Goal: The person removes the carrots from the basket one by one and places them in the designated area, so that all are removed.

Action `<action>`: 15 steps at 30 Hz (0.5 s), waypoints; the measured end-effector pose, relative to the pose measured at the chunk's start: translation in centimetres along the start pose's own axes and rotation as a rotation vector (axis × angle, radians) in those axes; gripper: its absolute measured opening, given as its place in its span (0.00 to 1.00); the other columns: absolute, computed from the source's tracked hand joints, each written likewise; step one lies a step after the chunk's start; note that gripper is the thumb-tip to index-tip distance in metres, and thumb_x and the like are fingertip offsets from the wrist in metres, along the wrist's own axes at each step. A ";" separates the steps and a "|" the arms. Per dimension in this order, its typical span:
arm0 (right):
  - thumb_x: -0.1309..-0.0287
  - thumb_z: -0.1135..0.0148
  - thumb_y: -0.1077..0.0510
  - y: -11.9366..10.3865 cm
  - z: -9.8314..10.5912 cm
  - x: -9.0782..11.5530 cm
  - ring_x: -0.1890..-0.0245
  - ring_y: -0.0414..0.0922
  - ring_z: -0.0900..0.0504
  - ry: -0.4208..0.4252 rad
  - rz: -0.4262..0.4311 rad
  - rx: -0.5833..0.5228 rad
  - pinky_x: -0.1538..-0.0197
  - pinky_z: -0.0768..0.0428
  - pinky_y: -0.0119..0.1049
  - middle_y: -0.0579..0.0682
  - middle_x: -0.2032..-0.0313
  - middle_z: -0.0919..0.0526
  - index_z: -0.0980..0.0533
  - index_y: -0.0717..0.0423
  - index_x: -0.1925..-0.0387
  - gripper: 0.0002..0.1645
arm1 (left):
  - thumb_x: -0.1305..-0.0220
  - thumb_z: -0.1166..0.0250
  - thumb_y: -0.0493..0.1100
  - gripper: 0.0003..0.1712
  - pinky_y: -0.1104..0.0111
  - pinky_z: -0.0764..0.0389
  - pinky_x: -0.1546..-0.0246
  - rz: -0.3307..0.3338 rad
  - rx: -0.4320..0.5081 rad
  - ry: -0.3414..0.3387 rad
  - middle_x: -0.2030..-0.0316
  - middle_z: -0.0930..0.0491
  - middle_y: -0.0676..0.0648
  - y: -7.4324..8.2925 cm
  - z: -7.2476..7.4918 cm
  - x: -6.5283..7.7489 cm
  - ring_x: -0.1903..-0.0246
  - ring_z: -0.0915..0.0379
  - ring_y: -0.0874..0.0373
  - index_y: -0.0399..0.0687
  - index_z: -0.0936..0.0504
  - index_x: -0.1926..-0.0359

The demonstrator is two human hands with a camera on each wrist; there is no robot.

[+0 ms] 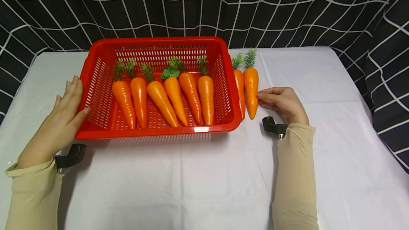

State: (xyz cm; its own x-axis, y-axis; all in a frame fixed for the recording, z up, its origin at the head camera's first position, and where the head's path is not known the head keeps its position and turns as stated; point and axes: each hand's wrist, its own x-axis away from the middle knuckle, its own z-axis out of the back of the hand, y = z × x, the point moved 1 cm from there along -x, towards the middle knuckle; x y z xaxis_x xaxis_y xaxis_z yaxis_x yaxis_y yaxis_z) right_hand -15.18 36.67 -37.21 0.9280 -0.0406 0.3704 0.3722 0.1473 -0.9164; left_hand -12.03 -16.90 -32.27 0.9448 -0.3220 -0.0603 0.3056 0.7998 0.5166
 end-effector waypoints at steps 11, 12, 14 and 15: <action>0.43 0.35 0.59 -0.3 0.2 0.1 0.66 0.41 0.15 0.022 0.018 -0.125 0.61 0.19 0.32 0.46 0.69 0.14 0.15 0.51 0.70 0.04 | 0.29 0.53 0.41 0.38 0.48 0.71 0.33 0.006 -0.002 -0.002 0.27 0.68 0.41 -0.1 0.1 -0.1 0.28 0.75 0.49 0.35 0.62 0.28; 0.43 0.35 0.59 -0.3 0.2 0.1 0.66 0.41 0.15 0.026 0.021 -0.138 0.62 0.19 0.32 0.46 0.69 0.14 0.15 0.51 0.70 0.04 | 0.29 0.53 0.41 0.38 0.48 0.71 0.33 0.008 -0.002 -0.002 0.27 0.68 0.41 -0.1 0.1 -0.1 0.28 0.75 0.49 0.35 0.62 0.28; 0.44 0.35 0.59 -0.5 0.2 0.2 0.67 0.42 0.14 0.036 0.029 -0.168 0.62 0.18 0.32 0.47 0.70 0.14 0.15 0.53 0.69 0.04 | 0.29 0.53 0.41 0.38 0.48 0.71 0.33 0.010 -0.001 -0.003 0.27 0.68 0.41 -0.1 0.1 -0.1 0.28 0.75 0.49 0.35 0.62 0.28; 0.44 0.35 0.59 -0.6 0.2 0.3 0.67 0.42 0.14 0.042 0.033 -0.185 0.62 0.18 0.32 0.47 0.70 0.14 0.15 0.53 0.69 0.04 | 0.29 0.53 0.41 0.38 0.48 0.70 0.33 0.013 0.000 -0.004 0.27 0.68 0.42 0.0 0.1 -0.1 0.28 0.75 0.49 0.36 0.62 0.27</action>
State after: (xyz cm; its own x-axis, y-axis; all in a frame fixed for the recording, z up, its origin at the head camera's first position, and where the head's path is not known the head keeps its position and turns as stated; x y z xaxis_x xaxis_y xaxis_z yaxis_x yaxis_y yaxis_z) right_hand -15.17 36.79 -36.53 0.9382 -0.0801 0.3367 0.3349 -0.0350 -0.9416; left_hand -12.15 -16.93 -32.23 0.9483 -0.3134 -0.0501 0.2931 0.8043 0.5169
